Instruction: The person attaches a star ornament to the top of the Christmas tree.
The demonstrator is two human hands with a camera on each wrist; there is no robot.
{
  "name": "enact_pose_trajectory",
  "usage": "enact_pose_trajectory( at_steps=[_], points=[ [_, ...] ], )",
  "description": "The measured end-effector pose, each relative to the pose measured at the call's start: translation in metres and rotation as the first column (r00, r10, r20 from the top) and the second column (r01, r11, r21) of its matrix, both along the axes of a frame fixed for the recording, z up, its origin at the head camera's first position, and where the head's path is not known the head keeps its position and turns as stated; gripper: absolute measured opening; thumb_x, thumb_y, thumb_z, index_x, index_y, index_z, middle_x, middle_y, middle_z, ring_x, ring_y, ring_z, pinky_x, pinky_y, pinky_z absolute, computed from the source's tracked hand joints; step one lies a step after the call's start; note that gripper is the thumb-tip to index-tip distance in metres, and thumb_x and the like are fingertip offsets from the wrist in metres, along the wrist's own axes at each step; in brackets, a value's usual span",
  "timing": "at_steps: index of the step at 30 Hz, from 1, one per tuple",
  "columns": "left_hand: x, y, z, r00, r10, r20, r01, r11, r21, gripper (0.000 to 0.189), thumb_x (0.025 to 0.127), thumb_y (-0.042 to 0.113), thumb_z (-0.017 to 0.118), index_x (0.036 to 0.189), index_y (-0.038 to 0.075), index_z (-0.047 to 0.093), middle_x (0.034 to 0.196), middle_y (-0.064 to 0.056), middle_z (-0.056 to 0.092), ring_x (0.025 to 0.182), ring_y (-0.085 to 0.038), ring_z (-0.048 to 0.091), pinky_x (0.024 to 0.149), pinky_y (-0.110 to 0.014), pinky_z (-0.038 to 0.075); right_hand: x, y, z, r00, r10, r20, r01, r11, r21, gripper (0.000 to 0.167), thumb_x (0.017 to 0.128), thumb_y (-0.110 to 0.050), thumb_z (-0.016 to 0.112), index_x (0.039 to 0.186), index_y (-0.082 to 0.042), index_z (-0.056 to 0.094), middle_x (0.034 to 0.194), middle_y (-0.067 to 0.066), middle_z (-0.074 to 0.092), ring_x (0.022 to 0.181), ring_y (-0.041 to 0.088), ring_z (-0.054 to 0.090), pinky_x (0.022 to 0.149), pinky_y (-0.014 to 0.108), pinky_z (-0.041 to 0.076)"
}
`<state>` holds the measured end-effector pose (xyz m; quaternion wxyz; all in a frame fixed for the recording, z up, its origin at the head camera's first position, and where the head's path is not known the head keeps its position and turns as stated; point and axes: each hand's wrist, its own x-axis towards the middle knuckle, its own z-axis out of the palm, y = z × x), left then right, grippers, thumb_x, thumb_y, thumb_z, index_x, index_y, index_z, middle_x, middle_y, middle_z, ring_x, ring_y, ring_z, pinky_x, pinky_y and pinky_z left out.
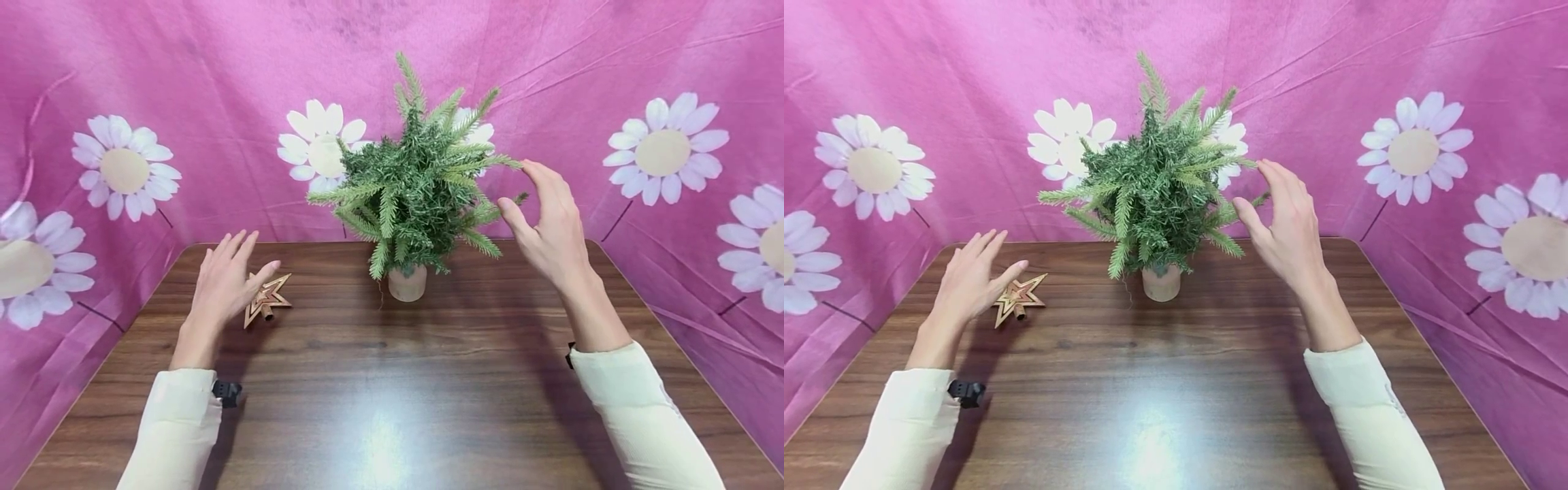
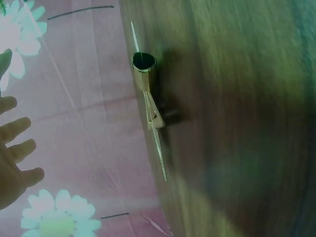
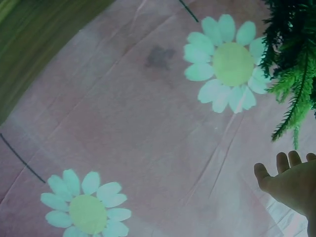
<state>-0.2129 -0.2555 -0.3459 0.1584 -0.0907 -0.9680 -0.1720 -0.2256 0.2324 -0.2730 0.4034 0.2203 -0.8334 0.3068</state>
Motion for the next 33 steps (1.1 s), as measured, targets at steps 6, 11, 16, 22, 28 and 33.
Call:
enact_pose_trajectory(
  at_steps=[6, 11, 16, 22, 28, 33],
  points=[
    [0.001, -0.008, -0.004, 1.000, 0.004, 0.027, -0.006, 0.998, 0.056, 0.081, 0.100, 0.054, 0.056, 0.157, 0.002, 0.032, 0.160, -0.027, 0.029, 0.148, -0.048, 0.021, 0.118, -0.067, 0.014, -0.001, -0.008, 0.006, 1.000, 0.011, -0.023, -0.012, 0.999, -0.047, 0.060, 0.095, -0.031, 0.068, 0.145, 0.000, 0.051, 0.145, 0.018, 0.053, 0.138, 0.029, 0.045, 0.116, 0.043, 0.034],
    [0.002, -0.012, -0.006, 0.999, 0.017, 0.037, -0.020, 0.998, 0.063, 0.081, 0.099, 0.053, 0.058, 0.158, 0.003, 0.032, 0.159, -0.026, 0.031, 0.147, -0.048, 0.024, 0.113, -0.070, 0.020, -0.002, -0.011, 0.008, 0.999, 0.017, -0.039, -0.020, 0.997, -0.075, 0.061, 0.093, -0.028, 0.070, 0.143, 0.003, 0.051, 0.142, 0.021, 0.054, 0.134, 0.031, 0.048, 0.115, 0.042, 0.036],
    [0.002, -0.014, -0.009, 0.999, 0.014, 0.036, -0.016, 0.998, 0.064, 0.081, 0.099, 0.052, 0.059, 0.157, 0.003, 0.032, 0.158, -0.027, 0.033, 0.144, -0.050, 0.028, 0.110, -0.072, 0.024, -0.002, -0.012, 0.011, 0.999, 0.026, -0.044, -0.030, 0.994, -0.101, 0.062, 0.092, -0.026, 0.070, 0.144, 0.001, 0.050, 0.141, 0.020, 0.053, 0.133, 0.031, 0.048, 0.115, 0.041, 0.036],
    [-0.001, -0.021, -0.015, 0.999, -0.005, 0.043, 0.000, 0.993, 0.118, 0.082, 0.098, 0.051, 0.061, 0.158, 0.003, 0.031, 0.157, -0.027, 0.034, 0.141, -0.053, 0.031, 0.109, -0.071, 0.026, -0.003, -0.016, 0.019, 0.995, 0.052, -0.085, -0.057, 0.996, -0.064, 0.065, 0.094, -0.034, 0.068, 0.146, 0.000, 0.048, 0.144, 0.020, 0.052, 0.135, 0.029, 0.047, 0.116, 0.041, 0.035],
    [-0.004, -0.030, -0.020, 0.998, -0.040, 0.046, 0.033, 0.988, 0.153, 0.082, 0.096, 0.044, 0.067, 0.155, -0.003, 0.033, 0.152, -0.034, 0.037, 0.137, -0.057, 0.033, 0.111, -0.068, 0.026, -0.005, -0.022, 0.026, 0.986, 0.104, -0.129, -0.104, 0.995, 0.004, 0.078, 0.095, -0.051, 0.062, 0.149, 0.002, 0.043, 0.154, 0.019, 0.044, 0.144, 0.027, 0.038, 0.120, 0.041, 0.029],
    [-0.004, -0.035, -0.024, 0.994, -0.047, 0.095, 0.030, 0.985, 0.169, 0.088, 0.094, 0.044, 0.071, 0.154, -0.006, 0.031, 0.150, -0.038, 0.037, 0.136, -0.058, 0.033, 0.111, -0.069, 0.027, -0.008, -0.026, 0.030, 0.980, 0.150, -0.133, -0.145, 0.988, 0.047, 0.081, 0.094, -0.055, 0.062, 0.150, 0.001, 0.042, 0.155, 0.018, 0.042, 0.145, 0.028, 0.037, 0.120, 0.042, 0.028]
  ],
)
